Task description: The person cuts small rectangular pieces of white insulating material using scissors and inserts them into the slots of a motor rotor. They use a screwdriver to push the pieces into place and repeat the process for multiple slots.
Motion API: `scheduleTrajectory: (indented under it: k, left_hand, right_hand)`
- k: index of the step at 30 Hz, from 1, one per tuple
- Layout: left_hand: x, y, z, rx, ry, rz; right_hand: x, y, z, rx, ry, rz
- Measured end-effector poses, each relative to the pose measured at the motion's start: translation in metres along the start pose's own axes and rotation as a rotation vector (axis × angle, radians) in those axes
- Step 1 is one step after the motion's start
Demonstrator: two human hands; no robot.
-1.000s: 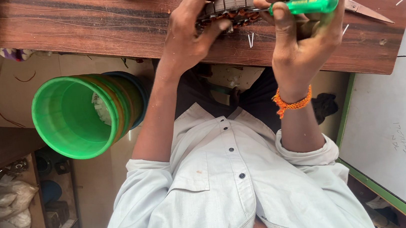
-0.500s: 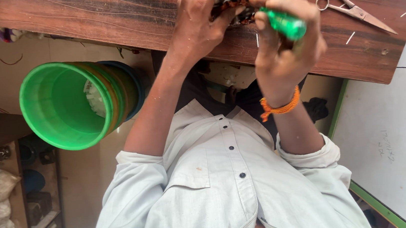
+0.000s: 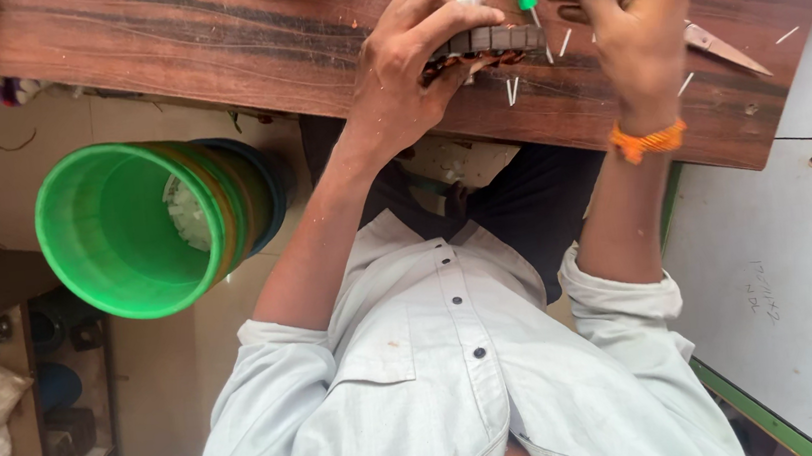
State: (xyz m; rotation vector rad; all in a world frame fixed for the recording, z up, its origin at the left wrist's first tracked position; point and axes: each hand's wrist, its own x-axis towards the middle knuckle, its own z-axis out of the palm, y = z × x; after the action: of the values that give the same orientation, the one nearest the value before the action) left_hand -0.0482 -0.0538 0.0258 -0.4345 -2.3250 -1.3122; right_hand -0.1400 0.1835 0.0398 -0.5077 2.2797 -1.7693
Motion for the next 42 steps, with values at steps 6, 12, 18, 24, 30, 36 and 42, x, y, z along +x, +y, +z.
scheduleTrajectory:
  k: [6,12,18,24,30,36,42]
  left_hand:
    - [-0.003,0.005,0.001,0.012,-0.031,0.006]
    - [-0.008,0.002,0.006,0.032,-0.02,0.055]
    - [-0.011,-0.003,0.008,0.019,-0.008,0.069]
    - [-0.012,-0.012,0.009,-0.011,-0.009,0.082]
    - [0.0,-0.014,0.003,-0.034,0.031,0.051]
    - [0.008,-0.006,-0.002,-0.128,0.021,-0.052]
    - [0.007,-0.023,-0.007,-0.21,-0.006,-0.043]
  right_hand:
    - [-0.031,-0.037,-0.005,-0.214,-0.436,-0.195]
    - [-0.027,-0.055,0.014,-0.373,-0.452,0.033]
    - [-0.028,-0.064,0.022,-0.183,-0.447,0.106]
    - [-0.02,-0.084,0.032,-0.442,-0.433,0.074]
    - [-0.011,-0.085,0.043,-0.575,-0.373,0.24]
    - [-0.016,-0.043,0.016,-0.495,-0.167,-0.253]
    - [-0.058,0.03,-0.03,-0.721,0.264,-0.177]
